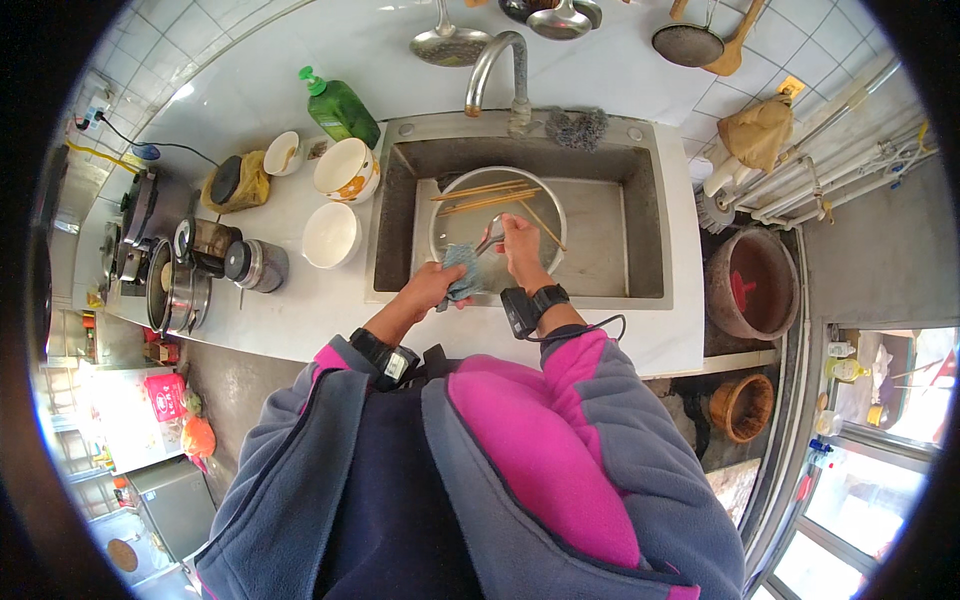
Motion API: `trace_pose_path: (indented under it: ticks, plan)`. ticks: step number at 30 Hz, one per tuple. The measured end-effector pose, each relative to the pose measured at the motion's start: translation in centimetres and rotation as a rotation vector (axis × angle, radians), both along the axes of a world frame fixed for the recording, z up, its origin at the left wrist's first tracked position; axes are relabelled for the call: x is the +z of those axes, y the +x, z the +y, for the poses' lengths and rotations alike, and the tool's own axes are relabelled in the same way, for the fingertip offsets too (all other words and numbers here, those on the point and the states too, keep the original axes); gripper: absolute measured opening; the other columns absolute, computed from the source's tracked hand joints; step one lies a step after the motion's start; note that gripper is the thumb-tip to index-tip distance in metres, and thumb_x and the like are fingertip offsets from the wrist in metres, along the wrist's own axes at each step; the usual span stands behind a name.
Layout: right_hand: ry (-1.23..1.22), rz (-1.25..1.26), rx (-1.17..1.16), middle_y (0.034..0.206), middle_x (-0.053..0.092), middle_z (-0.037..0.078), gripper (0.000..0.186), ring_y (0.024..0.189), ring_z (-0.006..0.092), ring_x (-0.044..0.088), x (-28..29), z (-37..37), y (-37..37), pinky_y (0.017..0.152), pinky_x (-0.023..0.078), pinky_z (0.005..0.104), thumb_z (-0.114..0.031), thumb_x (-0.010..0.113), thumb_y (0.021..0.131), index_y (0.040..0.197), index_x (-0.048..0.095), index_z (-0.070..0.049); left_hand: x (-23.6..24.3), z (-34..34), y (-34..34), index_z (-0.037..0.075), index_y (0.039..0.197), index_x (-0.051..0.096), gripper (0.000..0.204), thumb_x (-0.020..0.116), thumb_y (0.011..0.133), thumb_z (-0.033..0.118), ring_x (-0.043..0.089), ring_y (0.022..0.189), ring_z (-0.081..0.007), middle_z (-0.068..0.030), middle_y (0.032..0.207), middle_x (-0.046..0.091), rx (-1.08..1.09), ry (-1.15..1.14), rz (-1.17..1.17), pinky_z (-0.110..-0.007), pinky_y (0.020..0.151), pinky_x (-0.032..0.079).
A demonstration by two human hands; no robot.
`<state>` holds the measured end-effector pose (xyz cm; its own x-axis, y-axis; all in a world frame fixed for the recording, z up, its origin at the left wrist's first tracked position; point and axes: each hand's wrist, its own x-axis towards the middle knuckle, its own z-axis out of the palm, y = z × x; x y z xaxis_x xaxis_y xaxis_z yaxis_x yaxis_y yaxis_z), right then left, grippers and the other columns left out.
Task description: The person washes a bowl, a plate, and chopsticks in a kitchen sink using a sponge and running water. The person scrubs each item, rinses it under the tap, and places the cleaned items on the countertop.
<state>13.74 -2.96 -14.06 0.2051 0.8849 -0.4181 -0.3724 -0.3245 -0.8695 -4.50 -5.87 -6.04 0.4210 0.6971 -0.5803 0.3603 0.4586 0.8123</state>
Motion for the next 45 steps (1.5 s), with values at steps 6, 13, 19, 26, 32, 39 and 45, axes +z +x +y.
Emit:
trace_pose_path:
  ticks: [6,13,19,26,32,39,45]
  plan:
    - [0.010,0.056,-0.091,0.078,0.066,0.007,0.020,0.066,0.0150,0.064,-1.8,0.7,1.2,0.047,0.044,0.0237,-0.026,0.049,0.095,0.094,0.056,-0.008,1.6,-0.5,-0.5,-0.001,0.087,0.062,0.037,0.048,0.093,0.032,0.061,0.058,-0.0132,-0.0097,0.070,0.066,-0.031,0.016,-0.011,-0.025,0.055,0.045]
    - [-0.136,-0.003,-0.055,0.077,0.063,0.008,0.012,0.062,0.0165,0.061,-5.4,0.9,2.2,0.046,0.046,0.0272,-0.012,0.055,0.088,0.098,0.051,-0.006,-3.6,-0.1,-1.2,-0.002,0.098,0.060,0.025,0.060,0.088,0.021,0.059,0.074,-0.0115,-0.0083,0.083,0.065,-0.061,0.259,0.113,-0.026,0.067,0.047]
    - [-0.296,-0.175,-0.012,0.074,0.059,0.011,0.046,0.060,0.0178,0.058,-7.4,1.2,2.1,0.047,0.044,0.0311,0.001,0.064,0.076,0.115,0.038,0.000,-4.8,1.1,-4.3,0.002,0.108,0.057,0.033,0.067,0.080,0.017,0.059,0.075,-0.0158,-0.0095,0.084,0.063,-0.287,0.388,0.217,-0.030,0.071,0.047]
    - [-0.331,-0.384,0.108,0.076,0.057,0.015,0.060,0.058,0.0240,0.059,-12.7,1.5,2.0,0.047,0.046,0.0363,0.005,0.063,0.071,0.122,0.033,0.002,-4.3,3.3,-5.2,0.011,0.092,0.068,0.041,0.072,0.068,0.043,0.064,0.089,-0.0248,-0.0074,0.089,0.068,-0.786,0.277,0.538,-0.035,0.075,0.050]
    - [-0.332,-0.250,0.105,0.083,0.060,0.016,0.052,0.070,0.0243,0.062,-13.7,1.1,2.6,0.055,0.050,0.0359,0.002,0.064,0.073,0.119,0.039,0.002,-5.0,5.2,-3.4,0.010,0.089,0.066,0.040,0.078,0.061,0.036,0.063,0.089,-0.0249,-0.0076,0.090,0.067,-0.844,0.258,0.524,-0.036,0.075,0.050]
    - [-0.278,0.017,0.100,0.094,0.056,0.017,0.040,0.079,0.0294,0.060,-15.4,0.0,2.9,0.067,0.051,0.0405,0.000,0.059,0.077,0.115,0.045,0.004,-5.0,5.0,-4.4,0.010,0.080,0.058,0.035,0.078,0.060,0.030,0.061,0.084,-0.0302,-0.0086,0.083,0.062,-0.916,0.356,0.537,-0.042,0.068,0.048]
    - [-0.445,-0.798,-0.062,0.081,0.055,0.012,0.026,0.074,0.0299,0.057,-20.9,1.0,2.2,0.071,0.048,0.0428,0.000,0.053,0.074,0.100,0.053,0.002,-5.2,5.0,-5.8,0.008,0.081,0.057,0.030,0.077,0.067,0.026,0.059,0.071,-0.0237,-0.0081,0.076,0.060,-0.763,0.256,0.357,-0.036,0.061,0.046]
